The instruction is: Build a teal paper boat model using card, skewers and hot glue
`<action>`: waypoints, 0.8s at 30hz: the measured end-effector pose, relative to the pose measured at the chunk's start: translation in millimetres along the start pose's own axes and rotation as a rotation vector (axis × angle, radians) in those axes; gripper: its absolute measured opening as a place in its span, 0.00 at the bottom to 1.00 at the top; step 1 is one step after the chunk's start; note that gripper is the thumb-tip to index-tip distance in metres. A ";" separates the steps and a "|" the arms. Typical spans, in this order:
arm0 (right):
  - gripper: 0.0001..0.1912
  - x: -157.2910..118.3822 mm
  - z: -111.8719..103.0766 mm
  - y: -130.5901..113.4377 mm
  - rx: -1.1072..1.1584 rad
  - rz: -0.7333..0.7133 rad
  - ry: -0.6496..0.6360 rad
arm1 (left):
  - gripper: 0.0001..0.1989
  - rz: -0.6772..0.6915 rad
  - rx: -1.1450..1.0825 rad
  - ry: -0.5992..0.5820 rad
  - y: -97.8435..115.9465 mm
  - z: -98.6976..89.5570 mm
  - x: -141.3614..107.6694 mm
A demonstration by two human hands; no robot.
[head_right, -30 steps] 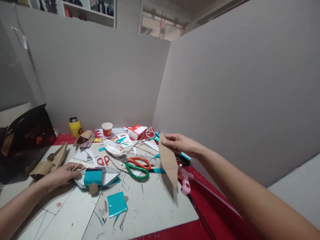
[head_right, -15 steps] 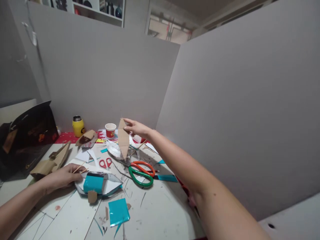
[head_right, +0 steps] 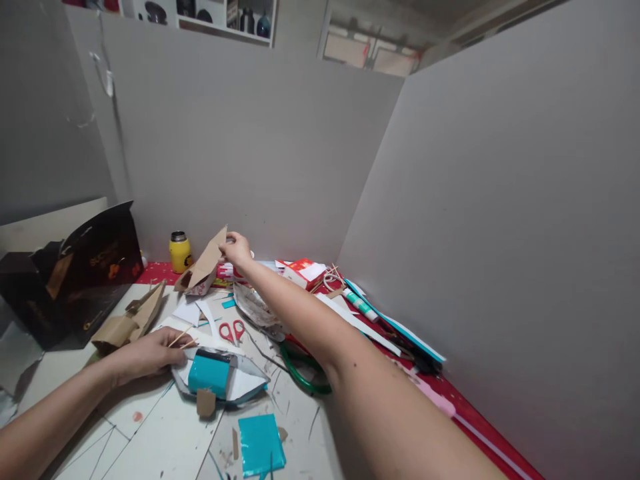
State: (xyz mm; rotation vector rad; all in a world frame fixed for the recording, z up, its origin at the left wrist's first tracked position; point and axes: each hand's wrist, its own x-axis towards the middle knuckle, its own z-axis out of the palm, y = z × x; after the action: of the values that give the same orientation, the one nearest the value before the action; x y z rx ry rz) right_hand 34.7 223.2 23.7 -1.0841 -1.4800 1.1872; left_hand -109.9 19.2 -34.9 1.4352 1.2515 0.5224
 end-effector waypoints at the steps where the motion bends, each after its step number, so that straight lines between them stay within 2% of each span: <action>1: 0.17 5.9 3.2 -0.2 0.005 -0.018 0.034 | 0.05 0.002 -0.002 0.004 -1.2 -0.3 0.6; 7: 0.17 35.6 1.8 -1.7 0.014 -0.132 0.222 | 0.08 0.000 -0.036 0.016 -5.1 0.1 2.3; 15: 0.17 46.1 -14.3 1.8 -0.043 -0.235 0.313 | 0.08 -0.013 -0.050 0.033 -4.5 -0.2 1.6; 20: 0.16 33.7 -10.6 -0.7 -0.150 -0.424 0.263 | 0.08 -0.004 -0.049 0.029 -4.3 0.7 1.5; 24: 0.09 8.5 -1.3 -2.2 -0.268 -0.608 0.062 | 0.07 0.008 -0.044 0.033 -3.9 1.2 1.2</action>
State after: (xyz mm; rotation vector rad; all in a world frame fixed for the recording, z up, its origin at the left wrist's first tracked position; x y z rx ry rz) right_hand 34.3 231.4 27.2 -0.7417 -1.7812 0.5374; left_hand -110.0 19.1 -39.1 1.4000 1.2533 0.5782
